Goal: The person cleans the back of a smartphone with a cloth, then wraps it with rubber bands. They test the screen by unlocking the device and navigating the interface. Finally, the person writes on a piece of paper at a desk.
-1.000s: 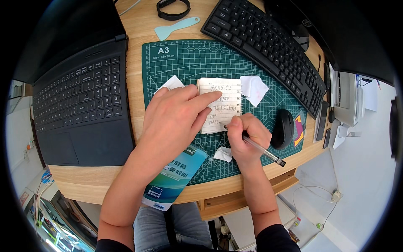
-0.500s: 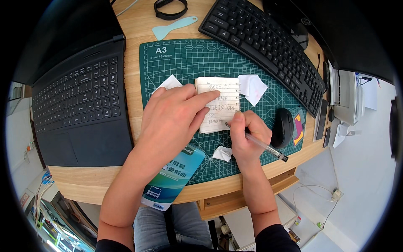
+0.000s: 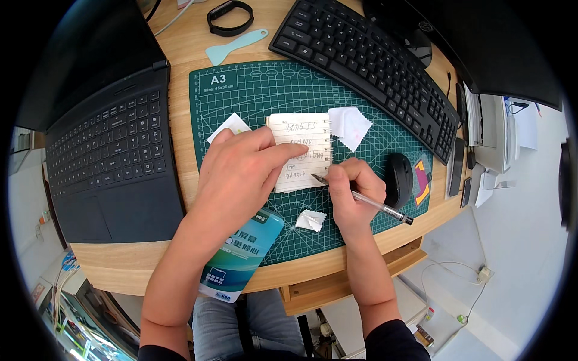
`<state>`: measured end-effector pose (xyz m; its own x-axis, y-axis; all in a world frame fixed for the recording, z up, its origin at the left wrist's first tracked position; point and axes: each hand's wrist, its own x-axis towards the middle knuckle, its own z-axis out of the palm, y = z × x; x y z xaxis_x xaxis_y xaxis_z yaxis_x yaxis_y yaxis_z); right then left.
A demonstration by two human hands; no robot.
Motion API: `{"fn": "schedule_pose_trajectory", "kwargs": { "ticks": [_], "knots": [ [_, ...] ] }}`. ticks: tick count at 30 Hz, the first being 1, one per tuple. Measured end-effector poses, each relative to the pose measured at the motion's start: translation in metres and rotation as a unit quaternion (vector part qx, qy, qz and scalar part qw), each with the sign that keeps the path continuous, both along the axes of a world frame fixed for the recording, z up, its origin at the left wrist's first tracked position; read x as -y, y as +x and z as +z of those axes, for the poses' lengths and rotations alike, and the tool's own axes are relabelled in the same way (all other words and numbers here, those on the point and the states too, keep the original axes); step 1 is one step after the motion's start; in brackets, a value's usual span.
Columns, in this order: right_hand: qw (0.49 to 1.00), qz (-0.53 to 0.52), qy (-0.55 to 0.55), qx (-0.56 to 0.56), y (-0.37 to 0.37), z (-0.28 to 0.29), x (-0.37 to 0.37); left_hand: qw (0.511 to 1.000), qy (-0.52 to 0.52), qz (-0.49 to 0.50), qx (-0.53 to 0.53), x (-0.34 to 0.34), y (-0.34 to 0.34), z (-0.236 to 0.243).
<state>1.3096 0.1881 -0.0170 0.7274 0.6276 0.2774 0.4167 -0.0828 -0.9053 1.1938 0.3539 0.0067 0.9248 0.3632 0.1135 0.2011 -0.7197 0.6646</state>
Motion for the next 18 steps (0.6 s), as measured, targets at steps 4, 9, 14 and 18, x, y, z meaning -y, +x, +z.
{"fn": "schedule_pose_trajectory", "kwargs": {
  "ticks": [4,9,14,18],
  "knots": [
    [0.998,-0.002,-0.017,0.055,-0.0012,-0.0022,-0.0029,1.000,0.009,-0.017,-0.003,-0.0013,-0.0013,-0.0030],
    [0.998,0.000,-0.012,0.062,-0.0037,-0.0009,-0.0060,0.999,0.008,-0.030,-0.017,-0.0009,-0.0019,-0.0035],
    [0.996,-0.010,-0.041,0.076,-0.0043,0.0013,-0.0053,0.999,0.004,-0.030,-0.015,0.0004,-0.0012,-0.0016],
    [0.994,0.001,-0.058,0.087,-0.0032,0.0000,-0.0034,0.999,-0.003,-0.029,-0.015,-0.0011,-0.0018,-0.0021]
  ]
}}
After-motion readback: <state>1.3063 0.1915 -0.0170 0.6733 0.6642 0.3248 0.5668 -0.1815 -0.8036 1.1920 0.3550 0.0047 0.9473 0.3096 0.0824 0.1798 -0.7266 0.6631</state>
